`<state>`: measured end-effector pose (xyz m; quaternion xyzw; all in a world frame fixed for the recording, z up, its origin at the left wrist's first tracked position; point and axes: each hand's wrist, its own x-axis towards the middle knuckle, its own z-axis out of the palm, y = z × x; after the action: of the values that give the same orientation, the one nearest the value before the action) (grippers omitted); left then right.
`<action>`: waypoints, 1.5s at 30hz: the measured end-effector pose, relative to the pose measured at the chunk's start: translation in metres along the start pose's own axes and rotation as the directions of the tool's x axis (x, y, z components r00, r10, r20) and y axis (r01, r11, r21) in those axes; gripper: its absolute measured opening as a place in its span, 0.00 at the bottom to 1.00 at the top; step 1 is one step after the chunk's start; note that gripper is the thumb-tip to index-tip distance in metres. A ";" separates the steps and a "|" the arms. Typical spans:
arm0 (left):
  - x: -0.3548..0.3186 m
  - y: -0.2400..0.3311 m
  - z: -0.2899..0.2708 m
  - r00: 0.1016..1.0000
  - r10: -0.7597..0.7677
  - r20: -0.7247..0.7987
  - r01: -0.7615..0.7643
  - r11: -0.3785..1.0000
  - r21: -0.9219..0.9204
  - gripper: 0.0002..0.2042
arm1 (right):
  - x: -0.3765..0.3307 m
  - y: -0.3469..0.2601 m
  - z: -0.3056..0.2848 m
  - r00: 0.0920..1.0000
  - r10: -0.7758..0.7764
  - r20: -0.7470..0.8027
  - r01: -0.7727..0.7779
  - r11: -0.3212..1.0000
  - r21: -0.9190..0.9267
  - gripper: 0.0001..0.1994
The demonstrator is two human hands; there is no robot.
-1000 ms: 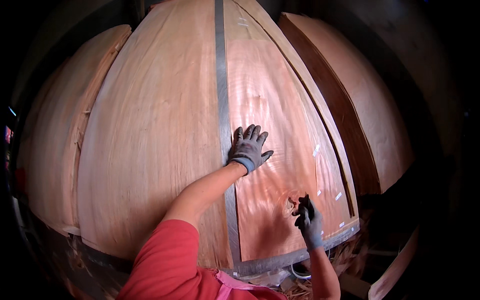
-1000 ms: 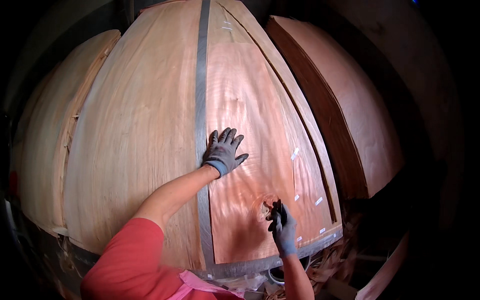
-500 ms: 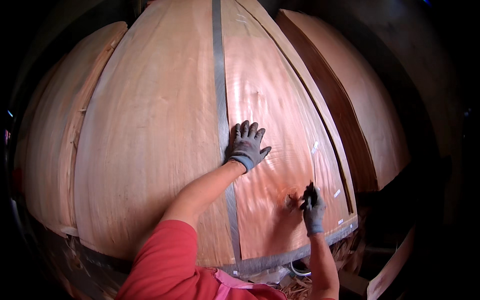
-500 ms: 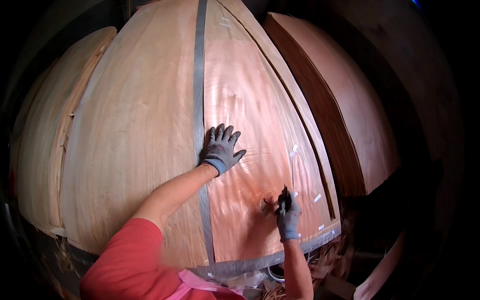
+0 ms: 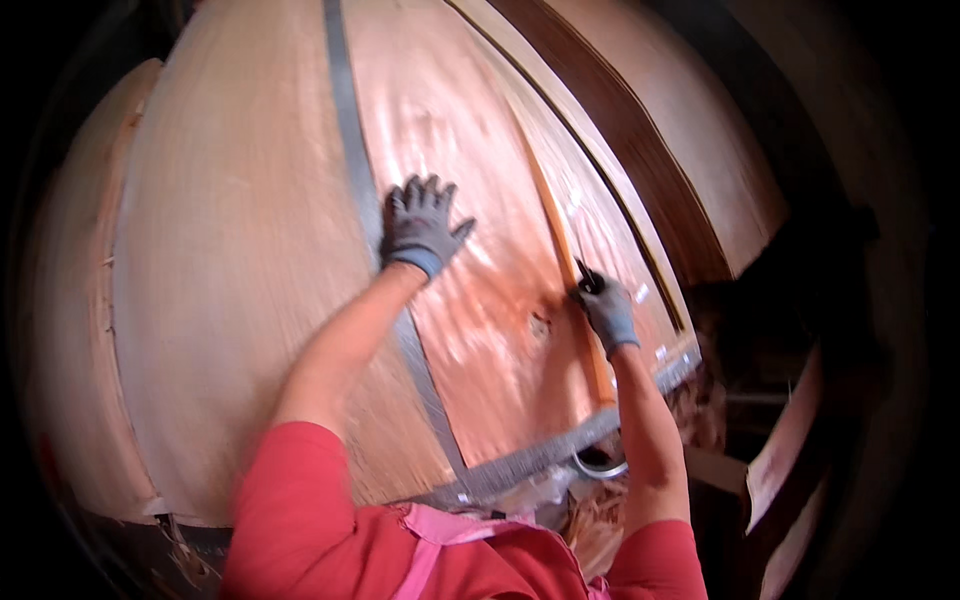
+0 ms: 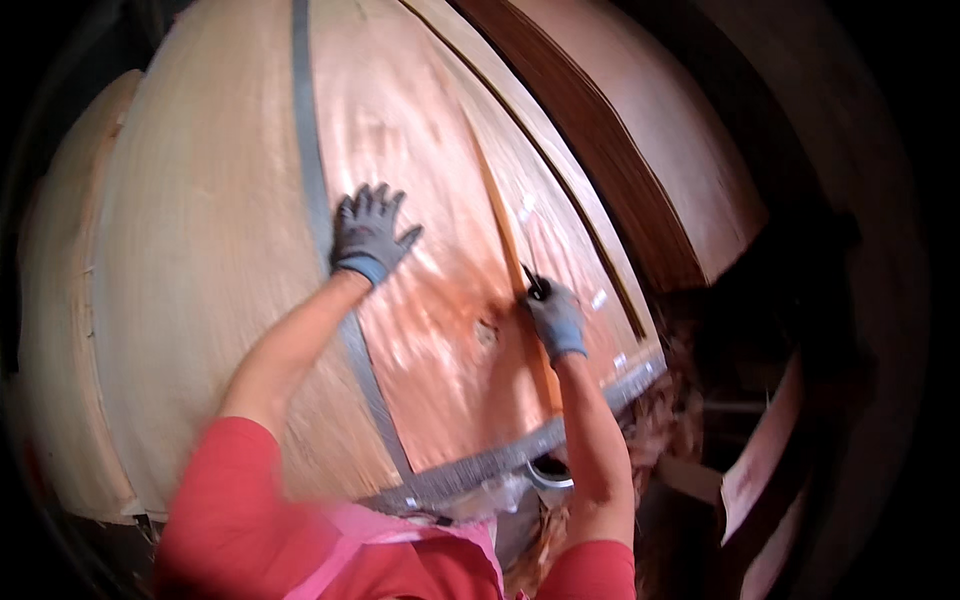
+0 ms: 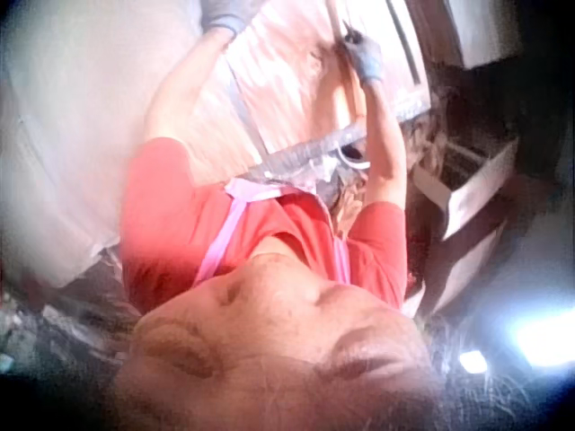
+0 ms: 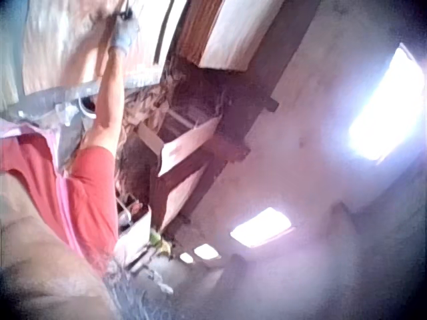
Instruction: The person measures and marks a large curved wooden panel with a tape measure and marker. They then pick up a thin wood veneer sheet, align it over a gap in the panel, and press it into place. The person smooths the veneer with their hands and uses a small tool to press along the edges, securing the veneer to the panel.
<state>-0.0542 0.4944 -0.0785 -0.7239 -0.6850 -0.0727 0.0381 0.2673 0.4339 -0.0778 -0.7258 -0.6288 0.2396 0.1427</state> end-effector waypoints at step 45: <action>0.008 -0.023 0.013 0.998 0.065 0.003 -0.060 0.934 -0.353 0.40 | 0.282 -0.298 0.108 0.898 -0.415 0.146 0.429 0.753 -0.499 0.15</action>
<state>-0.0762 0.5056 -0.0910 -0.7410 -0.6378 -0.1877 -0.0948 -0.0146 0.7504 -0.0643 -0.5731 -0.8187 0.0319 -0.0166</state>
